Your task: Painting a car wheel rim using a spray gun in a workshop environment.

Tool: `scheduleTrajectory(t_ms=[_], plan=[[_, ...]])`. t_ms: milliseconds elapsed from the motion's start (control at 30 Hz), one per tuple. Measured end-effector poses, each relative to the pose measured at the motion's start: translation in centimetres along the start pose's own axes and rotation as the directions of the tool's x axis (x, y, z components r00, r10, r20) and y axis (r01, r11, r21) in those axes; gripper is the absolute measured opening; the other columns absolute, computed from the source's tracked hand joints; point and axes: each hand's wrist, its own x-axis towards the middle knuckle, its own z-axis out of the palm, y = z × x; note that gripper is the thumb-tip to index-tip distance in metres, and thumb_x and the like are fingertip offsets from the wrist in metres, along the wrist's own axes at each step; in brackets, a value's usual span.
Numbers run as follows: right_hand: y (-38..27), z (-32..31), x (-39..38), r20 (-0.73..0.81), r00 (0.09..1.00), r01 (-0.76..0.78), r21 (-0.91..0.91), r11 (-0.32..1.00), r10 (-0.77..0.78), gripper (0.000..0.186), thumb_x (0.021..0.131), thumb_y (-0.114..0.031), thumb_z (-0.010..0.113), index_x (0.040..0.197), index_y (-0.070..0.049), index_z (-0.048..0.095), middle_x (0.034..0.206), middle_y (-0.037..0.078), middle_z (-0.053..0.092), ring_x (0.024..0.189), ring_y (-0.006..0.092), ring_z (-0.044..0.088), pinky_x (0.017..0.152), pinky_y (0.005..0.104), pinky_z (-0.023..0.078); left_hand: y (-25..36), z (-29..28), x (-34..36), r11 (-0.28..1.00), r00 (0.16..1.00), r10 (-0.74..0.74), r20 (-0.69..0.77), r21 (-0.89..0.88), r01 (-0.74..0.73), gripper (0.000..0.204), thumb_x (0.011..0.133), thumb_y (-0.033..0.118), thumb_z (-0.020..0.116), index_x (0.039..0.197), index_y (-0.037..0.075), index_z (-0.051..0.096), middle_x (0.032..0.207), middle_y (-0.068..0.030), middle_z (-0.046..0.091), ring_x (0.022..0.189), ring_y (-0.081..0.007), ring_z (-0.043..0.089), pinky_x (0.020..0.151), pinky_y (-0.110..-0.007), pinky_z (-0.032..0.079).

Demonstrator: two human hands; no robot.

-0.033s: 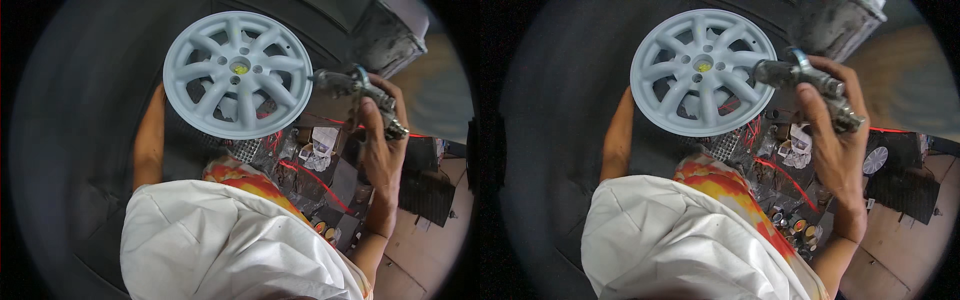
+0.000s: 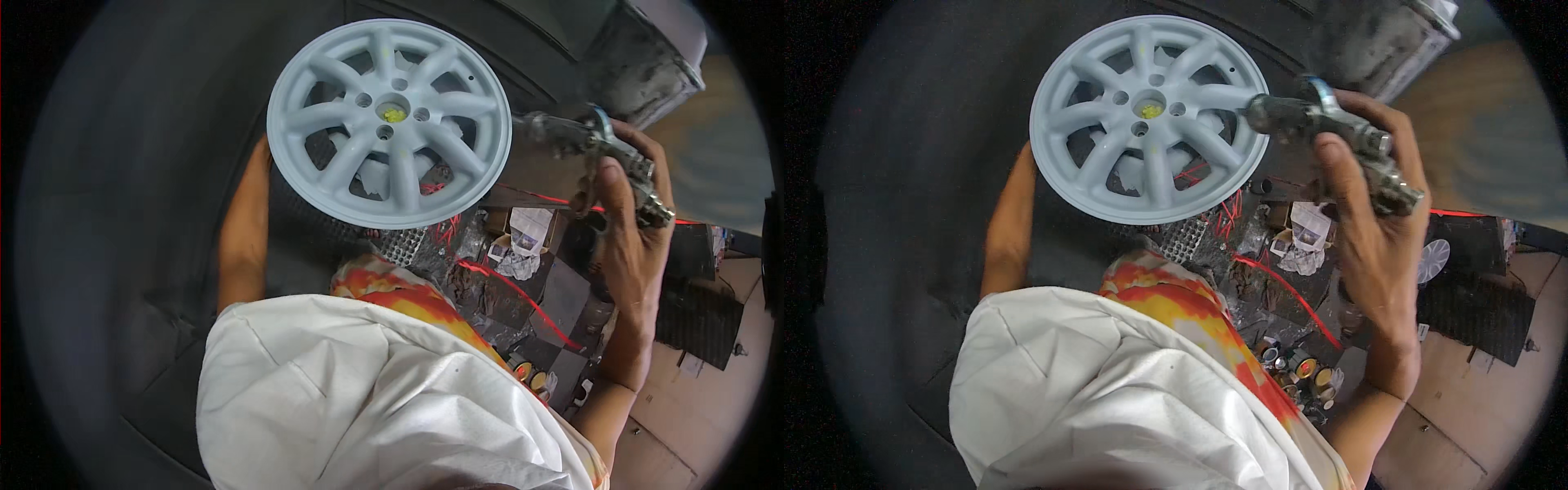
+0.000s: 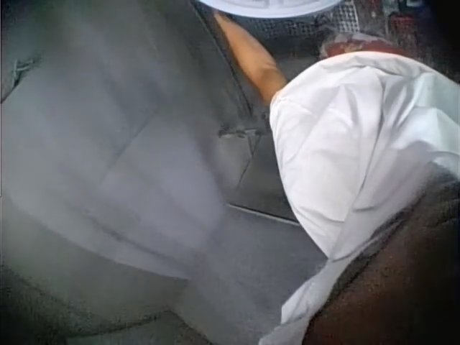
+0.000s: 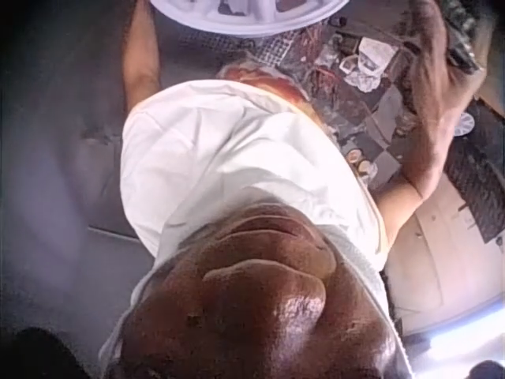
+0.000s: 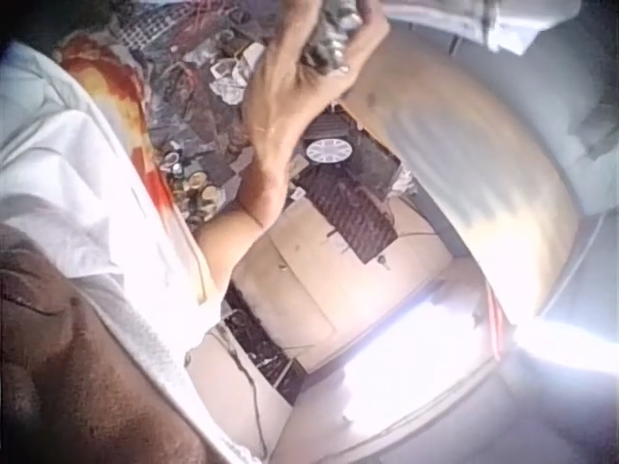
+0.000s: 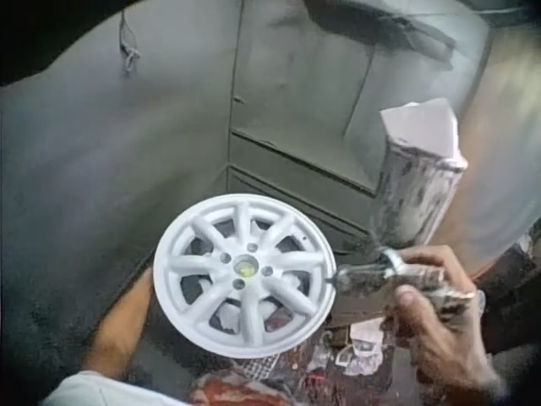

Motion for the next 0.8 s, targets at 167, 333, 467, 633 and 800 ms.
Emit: scheduleTrajectory(t_ms=[167, 333, 467, 633, 800], plan=[[-1.3, -0.8, 0.3, -0.03, 0.996, -0.088, -0.152, 0.984, 0.084, 0.033, 0.105, -0.022, 0.069, 0.131, -0.002, 0.065, 0.106, 0.004, 0.07, 0.093, 0.007, 0.061, 0.079, 0.0228, 0.05, -2.0, -1.3, -0.4, 0.999, 1.0, 0.021, -0.008, -0.024, -0.022, 0.052, 0.109, 0.04, 0.051, 0.147, 0.005, 0.058, 0.142, -0.0201, 0.062, 0.123, -0.0327, 0.063, 0.102, -0.052, 0.054], [-1.3, -0.5, 0.2, 0.107, 0.989, -0.102, -0.022, 0.995, 0.104, 0.035, 0.106, -0.022, 0.068, 0.134, -0.001, 0.062, 0.103, 0.004, 0.07, 0.087, 0.0066, 0.062, 0.075, 0.0218, 0.05, -6.2, -2.1, -3.0, 0.998, 0.997, 0.062, -0.05, -0.016, -0.063, 0.051, 0.109, 0.039, 0.05, 0.147, 0.005, 0.059, 0.141, -0.0196, 0.063, 0.122, -0.0322, 0.064, 0.101, -0.052, 0.055], [-0.7, -0.6, 1.8, 0.124, 0.992, -0.015, 0.007, 1.0, 0.014, 0.031, 0.106, -0.019, 0.068, 0.131, -0.001, 0.063, 0.103, 0.003, 0.07, 0.086, 0.0059, 0.06, 0.074, 0.0214, 0.049, -11.1, -0.1, -8.4, 0.994, 0.987, 0.108, -0.117, 0.028, -0.105, 0.05, 0.109, 0.038, 0.05, 0.146, 0.006, 0.059, 0.14, -0.0192, 0.063, 0.122, -0.0319, 0.064, 0.1, -0.052, 0.055], [0.3, -1.0, 2.6, 0.067, 0.992, 0.116, -0.168, 0.979, -0.106, 0.03, 0.106, -0.017, 0.068, 0.131, 0.0, 0.064, 0.107, 0.003, 0.07, 0.093, 0.005, 0.059, 0.08, 0.0207, 0.047, -17.9, 5.6, -17.9, 0.96, 0.973, -0.005, -0.231, -0.274, -0.06, 0.039, 0.107, 0.03, 0.052, 0.133, 0.004, 0.063, 0.121, -0.0143, 0.069, 0.112, -0.0267, 0.068, 0.091, -0.045, 0.06], [0.1, -2.5, 1.3, 0.131, 0.991, -0.003, -0.173, 0.985, 0.026, 0.03, 0.107, -0.017, 0.066, 0.133, -0.001, 0.063, 0.104, 0.001, 0.067, 0.089, 0.0039, 0.056, 0.078, 0.0193, 0.045, -23.1, 12.9, -23.2, 0.876, 0.94, -0.18, 0.289, -0.387, 0.287, 0.041, 0.112, 0.022, 0.046, 0.147, 0.002, 0.052, 0.141, -0.0153, 0.063, 0.128, -0.0292, 0.064, 0.115, -0.046, 0.05]])
